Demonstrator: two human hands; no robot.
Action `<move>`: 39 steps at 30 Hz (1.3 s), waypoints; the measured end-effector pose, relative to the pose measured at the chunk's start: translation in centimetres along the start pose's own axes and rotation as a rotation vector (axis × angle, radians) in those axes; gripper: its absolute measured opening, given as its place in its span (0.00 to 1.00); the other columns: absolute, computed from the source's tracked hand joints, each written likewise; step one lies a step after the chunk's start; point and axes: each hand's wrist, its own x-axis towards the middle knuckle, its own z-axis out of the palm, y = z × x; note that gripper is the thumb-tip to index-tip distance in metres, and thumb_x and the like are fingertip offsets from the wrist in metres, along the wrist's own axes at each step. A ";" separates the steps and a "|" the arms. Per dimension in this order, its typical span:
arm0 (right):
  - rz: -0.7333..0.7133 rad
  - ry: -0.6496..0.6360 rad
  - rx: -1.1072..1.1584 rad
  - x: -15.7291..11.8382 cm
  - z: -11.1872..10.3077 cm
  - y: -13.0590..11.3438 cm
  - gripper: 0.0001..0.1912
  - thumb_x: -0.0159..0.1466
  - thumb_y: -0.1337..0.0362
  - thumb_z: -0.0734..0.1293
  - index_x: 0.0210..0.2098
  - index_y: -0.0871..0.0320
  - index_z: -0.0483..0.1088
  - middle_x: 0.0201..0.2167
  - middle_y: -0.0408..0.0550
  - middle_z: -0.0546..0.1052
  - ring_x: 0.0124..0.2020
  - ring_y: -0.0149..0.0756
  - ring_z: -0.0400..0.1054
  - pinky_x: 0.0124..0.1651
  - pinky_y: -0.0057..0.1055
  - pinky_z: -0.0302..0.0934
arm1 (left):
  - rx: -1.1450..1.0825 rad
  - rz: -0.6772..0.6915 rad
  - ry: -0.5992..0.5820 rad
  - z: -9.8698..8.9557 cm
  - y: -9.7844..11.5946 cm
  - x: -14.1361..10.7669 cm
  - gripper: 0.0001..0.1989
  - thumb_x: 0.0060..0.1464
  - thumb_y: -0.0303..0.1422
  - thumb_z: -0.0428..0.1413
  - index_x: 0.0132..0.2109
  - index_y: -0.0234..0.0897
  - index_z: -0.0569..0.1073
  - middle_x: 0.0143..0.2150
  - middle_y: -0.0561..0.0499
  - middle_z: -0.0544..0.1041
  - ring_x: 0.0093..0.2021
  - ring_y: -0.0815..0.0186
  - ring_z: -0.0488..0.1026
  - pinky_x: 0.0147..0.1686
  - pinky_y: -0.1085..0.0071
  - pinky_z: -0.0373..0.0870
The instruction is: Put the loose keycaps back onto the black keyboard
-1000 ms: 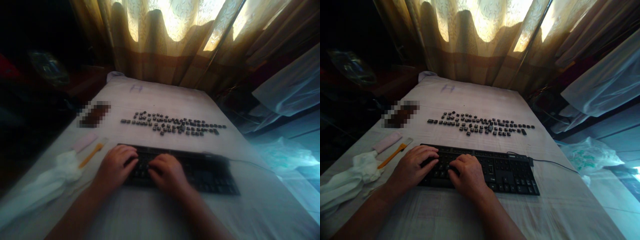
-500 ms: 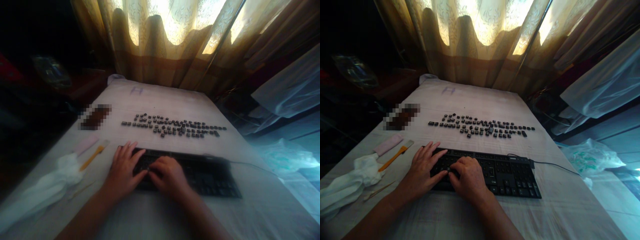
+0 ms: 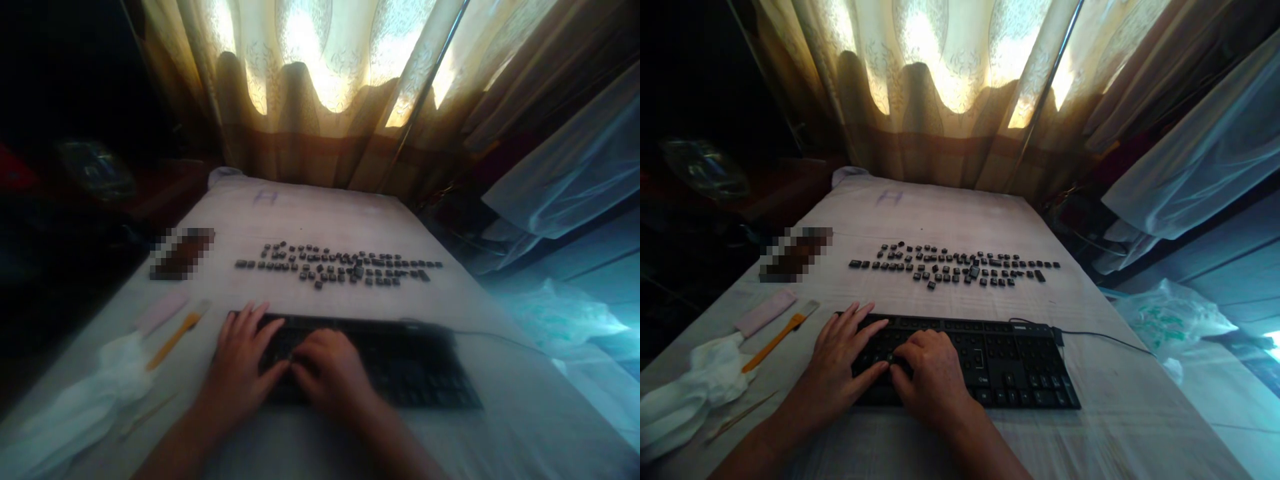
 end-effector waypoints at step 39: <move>-0.005 0.018 -0.022 0.1 0.4 -0.1 0.05 0.59 0.68 0.72 0.35 0.54 0.78 0.35 0.46 0.80 0.38 0.40 0.71 0.42 0.36 0.58 | -0.031 0.029 0.020 0.4 -0.7 -0.2 0.22 0.56 0.36 0.57 0.58 0.47 0.72 0.64 0.46 0.70 0.66 0.46 0.62 0.62 0.39 0.59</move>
